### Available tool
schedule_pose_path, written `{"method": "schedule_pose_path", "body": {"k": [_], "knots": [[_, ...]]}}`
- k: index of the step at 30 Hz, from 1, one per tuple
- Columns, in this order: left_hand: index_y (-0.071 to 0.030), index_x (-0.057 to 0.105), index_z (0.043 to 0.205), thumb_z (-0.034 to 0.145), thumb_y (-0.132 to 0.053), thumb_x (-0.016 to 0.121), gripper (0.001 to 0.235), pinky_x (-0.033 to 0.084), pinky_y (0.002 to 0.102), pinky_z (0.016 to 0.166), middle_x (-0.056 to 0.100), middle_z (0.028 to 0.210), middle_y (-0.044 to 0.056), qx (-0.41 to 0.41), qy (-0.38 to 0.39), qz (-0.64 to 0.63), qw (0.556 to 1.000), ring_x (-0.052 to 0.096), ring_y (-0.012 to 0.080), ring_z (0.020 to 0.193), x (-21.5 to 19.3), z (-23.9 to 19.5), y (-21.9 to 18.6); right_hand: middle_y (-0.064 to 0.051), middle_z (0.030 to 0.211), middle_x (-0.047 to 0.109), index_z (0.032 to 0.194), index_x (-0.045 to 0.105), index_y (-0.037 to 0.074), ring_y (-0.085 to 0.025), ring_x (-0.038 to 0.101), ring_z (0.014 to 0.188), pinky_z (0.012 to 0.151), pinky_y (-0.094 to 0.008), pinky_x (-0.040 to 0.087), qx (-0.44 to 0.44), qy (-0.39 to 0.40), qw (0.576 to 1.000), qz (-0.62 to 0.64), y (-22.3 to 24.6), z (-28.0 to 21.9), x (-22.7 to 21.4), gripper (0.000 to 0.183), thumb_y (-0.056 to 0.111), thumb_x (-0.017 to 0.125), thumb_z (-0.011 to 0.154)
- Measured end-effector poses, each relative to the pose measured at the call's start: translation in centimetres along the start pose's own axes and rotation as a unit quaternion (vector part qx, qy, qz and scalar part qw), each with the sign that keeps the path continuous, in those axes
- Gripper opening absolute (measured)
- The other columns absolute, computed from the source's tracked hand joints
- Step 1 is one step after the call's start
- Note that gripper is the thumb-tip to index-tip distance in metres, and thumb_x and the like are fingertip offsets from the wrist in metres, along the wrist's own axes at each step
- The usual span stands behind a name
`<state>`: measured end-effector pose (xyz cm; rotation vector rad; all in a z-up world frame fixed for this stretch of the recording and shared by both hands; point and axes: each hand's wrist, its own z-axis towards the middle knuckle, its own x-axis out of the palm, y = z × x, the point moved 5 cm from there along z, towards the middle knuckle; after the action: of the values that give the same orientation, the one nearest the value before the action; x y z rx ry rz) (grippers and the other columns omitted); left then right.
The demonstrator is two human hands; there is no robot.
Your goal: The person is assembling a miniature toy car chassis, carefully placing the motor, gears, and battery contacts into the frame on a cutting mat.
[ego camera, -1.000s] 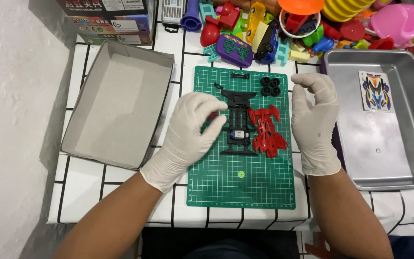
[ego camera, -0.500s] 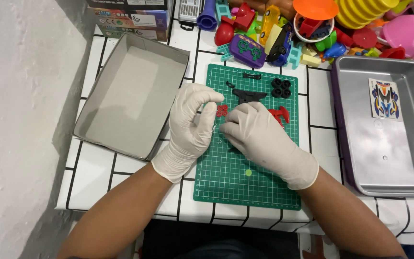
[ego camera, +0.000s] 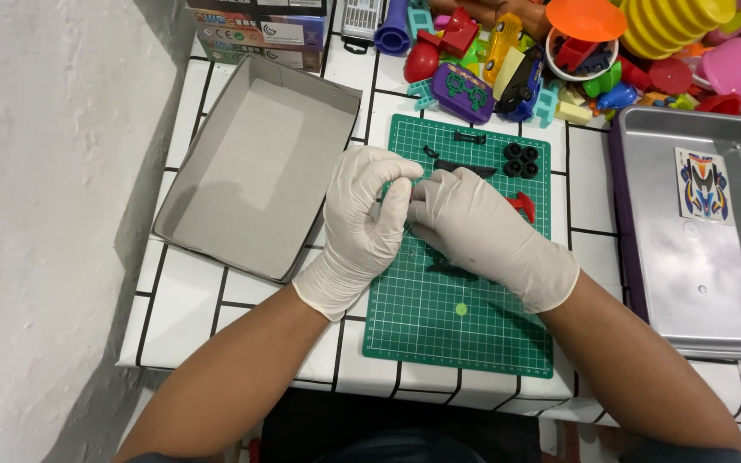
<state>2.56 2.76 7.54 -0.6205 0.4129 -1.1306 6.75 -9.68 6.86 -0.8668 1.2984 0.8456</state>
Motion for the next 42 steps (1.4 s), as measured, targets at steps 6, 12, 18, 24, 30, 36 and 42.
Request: {"method": "schedule_pose_path", "body": {"k": [6, 12, 18, 24, 30, 36, 42], "knots": [[-0.009, 0.072, 0.1, 0.101, -0.015, 0.055, 0.018, 0.05, 0.037, 0.092, 0.065, 0.092, 0.006, 0.003, -0.002, 0.012, 1.0, 0.062, 0.0256, 0.09, 0.0, -0.1, 0.1, 0.001, 0.072, 0.059, 0.076, 0.064, 0.015, -0.022, 0.06, 0.075, 0.07, -0.037, 0.047, -0.039, 0.014, 0.999, -0.007, 0.1, 0.3, 0.5, 0.014, 0.018, 0.072, 0.086], [-0.009, 0.072, 0.099, 0.102, -0.016, 0.055, 0.018, 0.05, 0.037, 0.091, 0.065, 0.091, 0.006, 0.014, -0.004, 0.005, 1.0, 0.062, 0.0271, 0.089, 0.1, 0.0, 0.3, 0.004, 0.065, 0.049, 0.066, 0.055, 0.017, -0.017, 0.048, 0.063, 0.064, -0.034, 0.04, -0.14, 0.014, 0.97, -0.197, 1.3, 0.4, 1.2, 0.019, 0.016, 0.065, 0.082], [-0.008, 0.072, 0.099, 0.101, -0.015, 0.056, 0.018, 0.05, 0.037, 0.091, 0.066, 0.091, 0.007, 0.011, -0.001, 0.006, 1.0, 0.062, 0.0272, 0.09, 0.1, -0.1, 0.6, 0.003, 0.063, 0.049, 0.063, 0.055, 0.016, -0.016, 0.043, 0.059, 0.064, -0.035, 0.035, -0.235, 0.008, 0.937, -0.257, 1.8, 0.1, 0.8, 0.021, 0.005, 0.058, 0.08], [-0.01, 0.072, 0.103, 0.103, -0.017, 0.055, 0.018, 0.048, 0.035, 0.092, 0.065, 0.091, 0.004, 0.001, 0.023, -0.005, 1.0, 0.061, 0.0247, 0.088, 0.1, -0.2, 1.0, 0.003, 0.069, 0.063, 0.076, 0.064, 0.017, -0.018, 0.066, 0.076, 0.079, -0.033, 0.051, -0.124, 0.075, 0.972, -0.187, 0.8, -1.0, -3.0, 0.018, 0.017, 0.058, 0.094], [-0.009, 0.07, 0.102, 0.094, -0.022, 0.072, 0.015, 0.049, 0.041, 0.091, 0.063, 0.085, 0.005, 0.014, 0.093, 0.07, 0.993, 0.062, 0.0266, 0.087, 1.6, -0.2, 0.1, -0.002, 0.074, 0.069, 0.076, 0.068, 0.01, -0.023, 0.071, 0.084, 0.086, -0.036, 0.055, 0.085, 0.02, 0.996, -0.009, -3.5, -4.0, -4.3, 0.015, 0.017, 0.068, 0.089], [-0.012, 0.069, 0.085, 0.093, -0.018, 0.074, 0.011, 0.047, 0.037, 0.085, 0.057, 0.071, 0.001, -0.01, 0.142, 0.1, 0.985, 0.059, 0.0232, 0.075, 2.5, -0.8, 0.9, -0.003, 0.08, 0.068, 0.078, 0.064, 0.01, -0.023, 0.068, 0.09, 0.084, -0.037, 0.055, 0.119, -0.044, 0.991, 0.041, -3.9, -5.2, -3.0, 0.014, 0.016, 0.067, 0.091], [-0.013, 0.065, 0.081, 0.095, -0.018, 0.074, 0.017, 0.047, 0.036, 0.082, 0.053, 0.066, -0.001, 0.012, 0.134, 0.159, 0.978, 0.057, 0.0219, 0.071, 2.6, -0.5, 0.5, -0.006, 0.102, 0.073, 0.106, 0.07, 0.013, -0.026, 0.068, 0.107, 0.096, -0.042, 0.052, 0.151, -0.107, 0.967, 0.175, -3.6, -5.6, -4.0, 0.019, 0.019, 0.074, 0.089]]}}
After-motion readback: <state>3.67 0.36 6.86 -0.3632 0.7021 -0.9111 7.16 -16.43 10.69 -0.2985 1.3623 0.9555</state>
